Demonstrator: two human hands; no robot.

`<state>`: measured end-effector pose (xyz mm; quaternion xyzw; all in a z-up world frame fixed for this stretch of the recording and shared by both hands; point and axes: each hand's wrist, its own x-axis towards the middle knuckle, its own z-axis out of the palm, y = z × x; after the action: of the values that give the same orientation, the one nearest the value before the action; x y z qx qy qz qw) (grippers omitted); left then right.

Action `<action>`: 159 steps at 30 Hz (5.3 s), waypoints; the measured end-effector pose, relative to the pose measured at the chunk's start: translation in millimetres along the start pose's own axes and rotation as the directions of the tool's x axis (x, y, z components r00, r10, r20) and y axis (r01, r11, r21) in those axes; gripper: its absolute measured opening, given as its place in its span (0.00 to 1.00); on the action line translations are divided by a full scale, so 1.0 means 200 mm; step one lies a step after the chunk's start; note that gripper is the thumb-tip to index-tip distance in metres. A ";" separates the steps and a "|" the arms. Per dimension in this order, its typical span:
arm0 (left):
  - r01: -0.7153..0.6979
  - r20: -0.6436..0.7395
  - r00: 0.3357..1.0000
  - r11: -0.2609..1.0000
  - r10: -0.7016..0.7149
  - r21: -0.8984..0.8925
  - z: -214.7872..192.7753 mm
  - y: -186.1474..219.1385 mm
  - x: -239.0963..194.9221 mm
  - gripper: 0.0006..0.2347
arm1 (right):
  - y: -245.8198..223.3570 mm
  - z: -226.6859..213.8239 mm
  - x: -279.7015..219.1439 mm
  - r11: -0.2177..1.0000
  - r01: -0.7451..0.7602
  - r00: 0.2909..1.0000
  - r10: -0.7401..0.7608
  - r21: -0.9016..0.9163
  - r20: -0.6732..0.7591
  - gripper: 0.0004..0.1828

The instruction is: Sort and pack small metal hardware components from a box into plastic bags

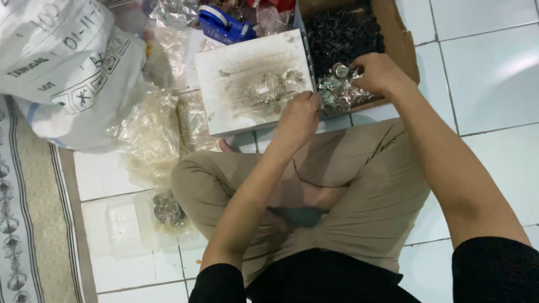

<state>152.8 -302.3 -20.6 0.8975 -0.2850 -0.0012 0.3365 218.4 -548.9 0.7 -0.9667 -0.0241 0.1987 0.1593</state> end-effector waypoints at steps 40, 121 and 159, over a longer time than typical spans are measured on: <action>0.241 0.502 0.853 0.961 -0.142 -0.138 0.87 0.00 0.71 0.17 | 0.60 0.30 0.19 0.965 -0.258 0.927 0.261 -0.048 0.268 0.22; -0.031 0.248 0.968 0.968 -0.033 0.249 0.74 -0.27 0.86 0.09 | 0.59 0.41 0.44 0.983 -0.178 0.981 0.181 -0.040 0.070 0.25; 0.364 0.265 0.924 0.851 -0.277 -0.379 -0.01 -0.11 0.54 0.12 | 0.26 0.04 0.21 0.893 0.036 0.998 -0.058 0.448 0.036 0.14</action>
<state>254.1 -343.1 -12.0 0.8337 -0.1559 -0.2093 0.4867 253.5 -590.1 -39.5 -0.8984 -0.0049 0.2184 0.3811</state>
